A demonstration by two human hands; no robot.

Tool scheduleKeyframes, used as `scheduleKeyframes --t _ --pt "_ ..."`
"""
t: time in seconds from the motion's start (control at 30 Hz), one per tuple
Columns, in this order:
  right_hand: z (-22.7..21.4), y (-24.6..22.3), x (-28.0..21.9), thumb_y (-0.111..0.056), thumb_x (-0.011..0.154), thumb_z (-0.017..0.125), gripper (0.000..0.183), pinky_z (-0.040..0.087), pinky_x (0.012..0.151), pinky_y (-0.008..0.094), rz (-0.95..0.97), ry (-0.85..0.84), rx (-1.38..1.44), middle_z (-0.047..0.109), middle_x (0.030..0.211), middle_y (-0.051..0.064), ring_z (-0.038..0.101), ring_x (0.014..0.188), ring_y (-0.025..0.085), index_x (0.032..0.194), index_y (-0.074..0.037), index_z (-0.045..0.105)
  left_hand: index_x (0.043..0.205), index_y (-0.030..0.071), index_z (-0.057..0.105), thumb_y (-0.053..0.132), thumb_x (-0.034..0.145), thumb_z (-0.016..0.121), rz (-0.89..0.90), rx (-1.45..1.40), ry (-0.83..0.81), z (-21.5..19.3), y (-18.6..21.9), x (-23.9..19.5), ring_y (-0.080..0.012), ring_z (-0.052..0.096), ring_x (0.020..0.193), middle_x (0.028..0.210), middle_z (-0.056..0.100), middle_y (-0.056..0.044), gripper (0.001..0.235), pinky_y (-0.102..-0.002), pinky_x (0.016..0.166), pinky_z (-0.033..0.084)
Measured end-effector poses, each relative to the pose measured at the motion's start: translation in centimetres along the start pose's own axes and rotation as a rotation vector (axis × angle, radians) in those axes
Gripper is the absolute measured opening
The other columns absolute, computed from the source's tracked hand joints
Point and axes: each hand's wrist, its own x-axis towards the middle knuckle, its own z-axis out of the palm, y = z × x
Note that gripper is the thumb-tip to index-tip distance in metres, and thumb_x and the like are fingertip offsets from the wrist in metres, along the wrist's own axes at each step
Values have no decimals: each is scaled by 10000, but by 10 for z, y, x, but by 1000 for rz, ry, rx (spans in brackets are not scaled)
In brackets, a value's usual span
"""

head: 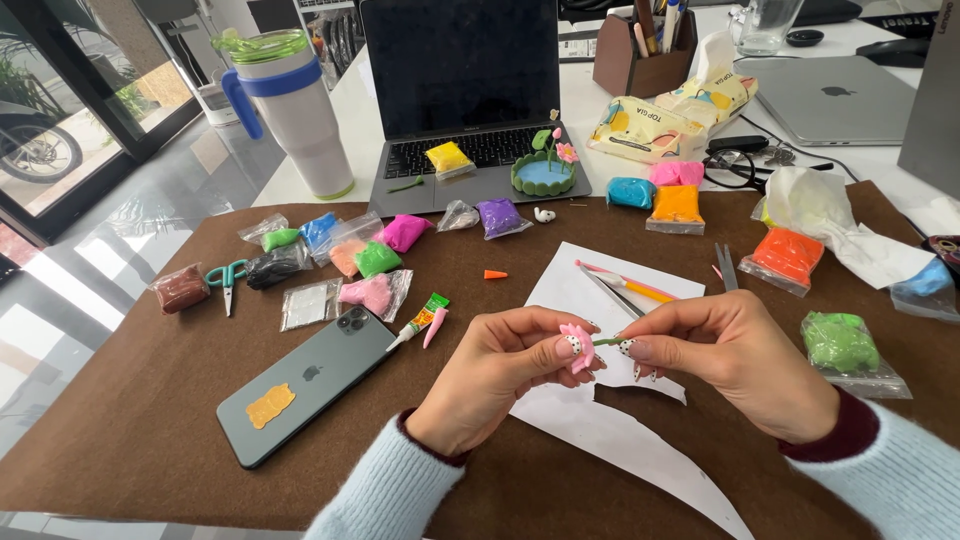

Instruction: Applying glue to small clay flowers and attaching them to a circular base to create a decorative item.

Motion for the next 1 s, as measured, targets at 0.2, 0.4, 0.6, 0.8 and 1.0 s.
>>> scheduleKeyframes --t 0.2,0.4,0.6,0.8,1.0 --pt "9 -4 -1 -30 705 870 307 641 863 275 -79 -12 -184 929 973 93 819 910 148 1011 -36 900 1060 7 752 171 907 765 57 21 48 0 -2 2 -225 704 790 941 757 -139 224 -309 750 574" --pt "8 0 1 -81 716 885 253 585 847 226 -98 53 -330 926 886 29 785 825 88 965 -92 925 1089 -7 743 190 928 736 44 28 58 -2 -2 2 -242 710 800 917 738 -115 254 -310 770 573" --pt "7 10 5 -107 728 872 203 602 859 233 -198 58 -340 913 915 25 807 871 93 927 -89 911 1314 -54 670 278 989 641 69 69 -19 3 4 -1 -226 724 843 978 747 -125 465 -295 793 583" --pt "-2 24 16 77 753 805 237 605 744 370 28 91 151 827 846 277 768 761 315 983 132 816 1015 -5 735 345 1029 551 100 251 119 4 5 0 -185 703 793 864 737 -114 395 -293 724 564" --pt "-11 27 18 103 758 795 175 644 765 396 -68 -27 274 844 901 249 769 788 310 927 116 838 913 82 678 442 1024 494 276 625 165 27 23 2 -107 654 813 830 670 -3 419 -272 746 547"
